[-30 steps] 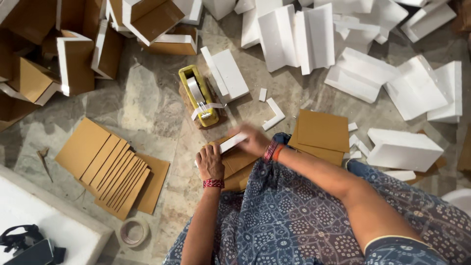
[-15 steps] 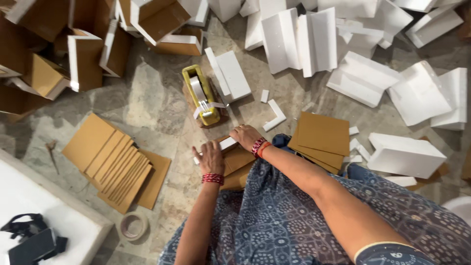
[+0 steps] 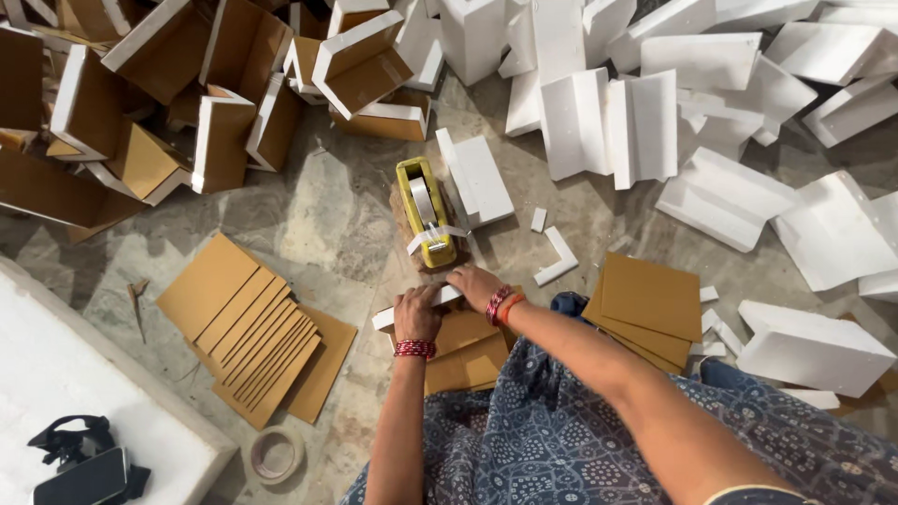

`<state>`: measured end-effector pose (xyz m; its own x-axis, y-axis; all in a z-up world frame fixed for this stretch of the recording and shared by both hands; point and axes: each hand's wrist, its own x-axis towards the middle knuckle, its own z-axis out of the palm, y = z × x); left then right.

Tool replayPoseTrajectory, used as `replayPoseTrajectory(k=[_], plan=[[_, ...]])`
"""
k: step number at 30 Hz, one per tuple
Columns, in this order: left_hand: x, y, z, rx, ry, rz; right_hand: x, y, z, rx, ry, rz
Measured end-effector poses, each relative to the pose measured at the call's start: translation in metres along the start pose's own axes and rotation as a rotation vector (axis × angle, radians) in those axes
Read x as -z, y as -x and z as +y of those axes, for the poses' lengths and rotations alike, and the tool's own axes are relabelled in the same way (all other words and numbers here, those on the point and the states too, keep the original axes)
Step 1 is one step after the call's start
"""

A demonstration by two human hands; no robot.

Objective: The person sits on the floor and assembles small cardboard boxes by inserting white foam inserts into the box structure. They use a handheld tape dispenser to secure the foam pieces to the cardboard, repeating this process for multiple units.

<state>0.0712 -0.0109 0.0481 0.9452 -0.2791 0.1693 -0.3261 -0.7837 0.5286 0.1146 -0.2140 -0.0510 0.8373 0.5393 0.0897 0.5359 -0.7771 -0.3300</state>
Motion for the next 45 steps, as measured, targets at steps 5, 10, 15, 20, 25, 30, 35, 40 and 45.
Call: replayPoseTrajectory(k=[5, 10, 15, 20, 25, 30, 35, 40, 45], plan=[[0.007, -0.004, 0.013, 0.061, 0.012, -0.004, 0.067, -0.031, 0.039, -0.496, -0.554, 0.074], [0.014, 0.001, 0.009, 0.118, 0.027, 0.022, 0.058, -0.092, 0.034, -0.818, -0.777, 0.028], [0.006, 0.004, 0.018, 0.119, -0.035, 0.064, 0.048, -0.091, 0.025, -0.866, -0.869, 0.124], [0.007, -0.001, 0.020, 0.146, 0.007, 0.053, 0.054, 0.020, -0.020, -0.625, -1.114, 0.232], [0.004, -0.001, 0.018, 0.141, 0.024, 0.050, 0.050, 0.094, -0.052, -0.911, -1.441, 0.081], [0.005, 0.005, 0.022, 0.127, -0.028, 0.042, 0.017, 0.093, -0.046, -0.893, -1.371, 0.182], [0.012, 0.003, 0.030, 0.101, 0.012, 0.035, 0.016, 0.071, -0.051, -0.925, -0.875, 0.253], [0.017, 0.001, 0.028, 0.065, -0.009, 0.025, 0.010, 0.059, -0.041, -0.808, -0.545, 0.352], [0.017, 0.002, 0.029, 0.018, -0.004, 0.062, -0.005, 0.052, 0.013, -0.557, -0.369, 0.156]])
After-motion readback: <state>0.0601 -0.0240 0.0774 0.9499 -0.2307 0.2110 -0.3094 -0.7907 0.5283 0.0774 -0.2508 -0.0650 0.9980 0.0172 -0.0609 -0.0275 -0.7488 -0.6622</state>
